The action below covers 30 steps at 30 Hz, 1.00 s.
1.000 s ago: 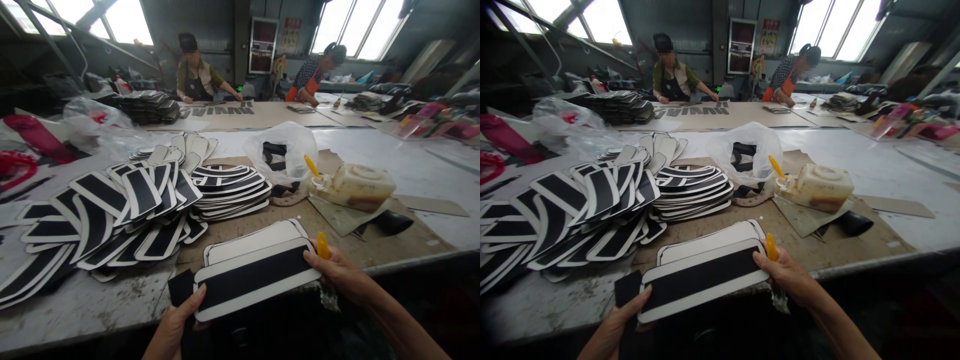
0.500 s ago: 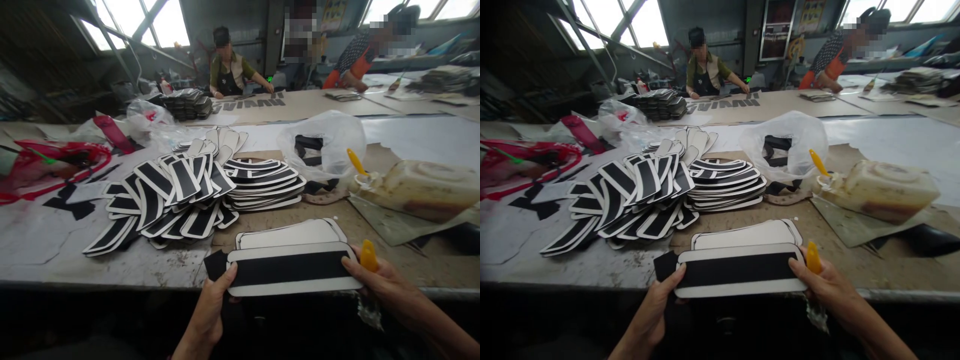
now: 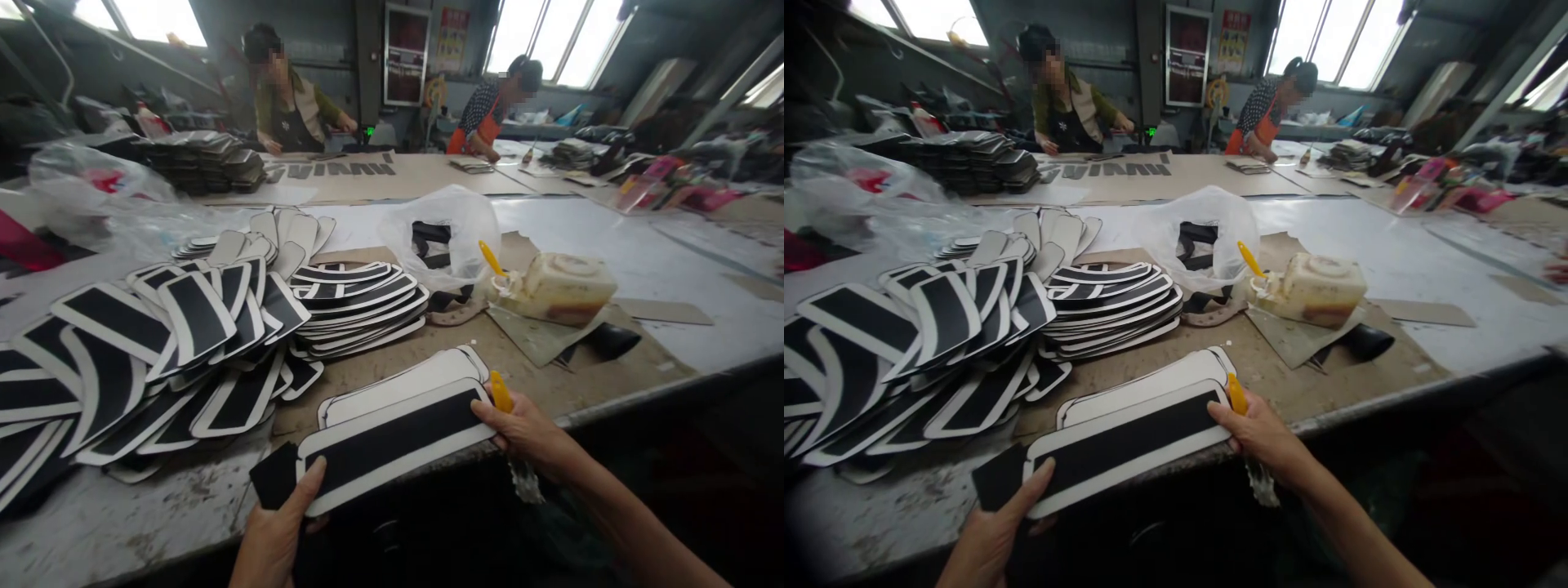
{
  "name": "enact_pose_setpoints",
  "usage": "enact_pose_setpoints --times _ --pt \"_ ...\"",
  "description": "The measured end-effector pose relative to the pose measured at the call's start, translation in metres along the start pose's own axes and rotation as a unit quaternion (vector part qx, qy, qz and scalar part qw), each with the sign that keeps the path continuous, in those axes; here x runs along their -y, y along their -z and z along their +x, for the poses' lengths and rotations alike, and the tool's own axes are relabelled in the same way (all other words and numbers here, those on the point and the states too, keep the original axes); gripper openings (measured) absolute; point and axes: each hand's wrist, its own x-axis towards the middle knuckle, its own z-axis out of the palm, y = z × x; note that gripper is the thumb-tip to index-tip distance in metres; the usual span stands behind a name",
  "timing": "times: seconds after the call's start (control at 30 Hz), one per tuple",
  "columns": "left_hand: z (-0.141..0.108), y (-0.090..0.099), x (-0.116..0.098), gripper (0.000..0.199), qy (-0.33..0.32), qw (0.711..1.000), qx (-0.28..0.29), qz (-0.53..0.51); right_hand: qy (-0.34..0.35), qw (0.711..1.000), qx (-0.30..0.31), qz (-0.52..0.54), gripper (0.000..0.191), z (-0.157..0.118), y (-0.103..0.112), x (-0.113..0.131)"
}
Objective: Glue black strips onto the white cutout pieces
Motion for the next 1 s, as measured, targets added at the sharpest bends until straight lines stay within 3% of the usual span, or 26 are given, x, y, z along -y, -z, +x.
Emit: enact_pose_setpoints --times 0.17,0.33,0.47,0.7,0.83,1.0 --pt "0.003 -0.001 0.002 0.05 -0.006 1.0 -0.021 -0.013 0.016 1.0 -0.02 0.01 0.041 0.001 -0.004 0.001" --pt "0.003 0.0 0.001 0.054 0.021 1.0 -0.016 -0.009 0.049 0.999 0.011 0.01 0.039 -0.001 -0.005 0.004" --pt "0.001 0.0 0.0 0.051 0.002 1.0 -0.011 -0.016 0.063 0.998 0.023 -0.007 0.036 -0.001 -0.004 0.005" --pt "0.002 0.003 0.002 0.053 0.034 0.999 -0.001 -0.034 0.064 0.997 0.024 -0.028 0.037 -0.002 -0.005 0.009" --pt "0.0 0.003 0.001 0.055 0.021 0.999 -0.004 -0.033 0.063 0.997 0.023 -0.034 0.035 -0.003 -0.004 0.009" --pt "0.002 0.008 0.003 0.053 0.037 0.997 0.034 -0.058 0.048 0.998 0.015 -0.035 0.04 -0.006 -0.002 0.009"
